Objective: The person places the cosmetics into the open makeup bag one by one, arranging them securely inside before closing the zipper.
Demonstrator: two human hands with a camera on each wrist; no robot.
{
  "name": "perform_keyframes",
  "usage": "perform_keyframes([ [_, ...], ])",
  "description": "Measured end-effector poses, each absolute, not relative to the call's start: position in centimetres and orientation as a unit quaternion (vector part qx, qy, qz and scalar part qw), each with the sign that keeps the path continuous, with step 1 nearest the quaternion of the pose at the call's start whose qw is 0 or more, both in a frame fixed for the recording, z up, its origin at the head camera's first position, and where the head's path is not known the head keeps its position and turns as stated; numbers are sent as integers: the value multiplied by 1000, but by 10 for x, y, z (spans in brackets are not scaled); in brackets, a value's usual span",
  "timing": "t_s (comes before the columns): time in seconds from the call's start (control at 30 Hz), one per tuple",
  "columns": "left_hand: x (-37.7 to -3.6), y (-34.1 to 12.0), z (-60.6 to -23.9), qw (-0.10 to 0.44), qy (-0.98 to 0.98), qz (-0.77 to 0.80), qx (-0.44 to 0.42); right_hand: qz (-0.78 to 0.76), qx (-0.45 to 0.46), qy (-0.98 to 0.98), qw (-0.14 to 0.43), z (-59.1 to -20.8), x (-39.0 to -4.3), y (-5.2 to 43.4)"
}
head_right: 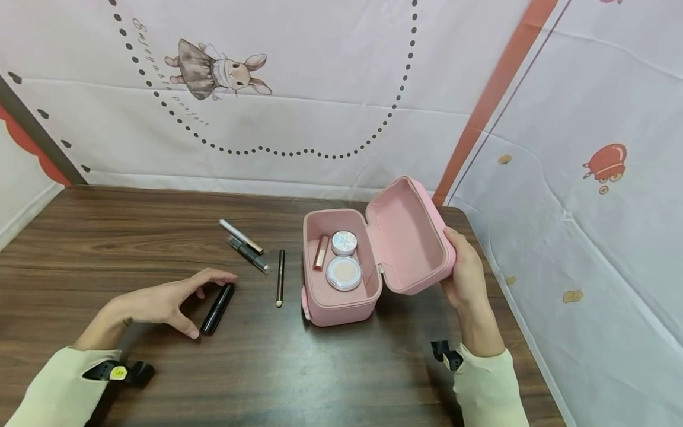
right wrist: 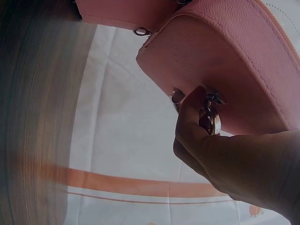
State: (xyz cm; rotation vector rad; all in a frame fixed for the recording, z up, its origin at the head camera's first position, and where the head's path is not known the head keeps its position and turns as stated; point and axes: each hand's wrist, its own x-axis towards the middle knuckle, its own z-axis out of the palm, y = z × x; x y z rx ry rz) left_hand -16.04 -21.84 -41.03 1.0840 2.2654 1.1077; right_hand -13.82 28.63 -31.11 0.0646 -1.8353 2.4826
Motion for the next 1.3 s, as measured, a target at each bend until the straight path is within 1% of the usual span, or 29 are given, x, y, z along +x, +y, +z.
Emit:
perform_keyframes([
  [0.17,-164,-221,-418,186,805,412,384,806,25,-590,26,-311,-138,287],
  [0.37,-166,-221,-424,190,810,406,377,807,30,-590,28,-312,-137,288],
  [0.6,-163,-220,-424,201,814,407,361,808,28,-588,26,-312,-136,288],
  [0.77,-162,-219,-422,198,827,387,356,809,33,-587,29,-313,-136,288],
  [1.07,-162,-219,-423,183,831,388,354,807,16,-590,27,-312,-136,287],
  [1.3,-163,-222,-425,175,822,410,354,818,33,-573,22,-313,-138,285],
])
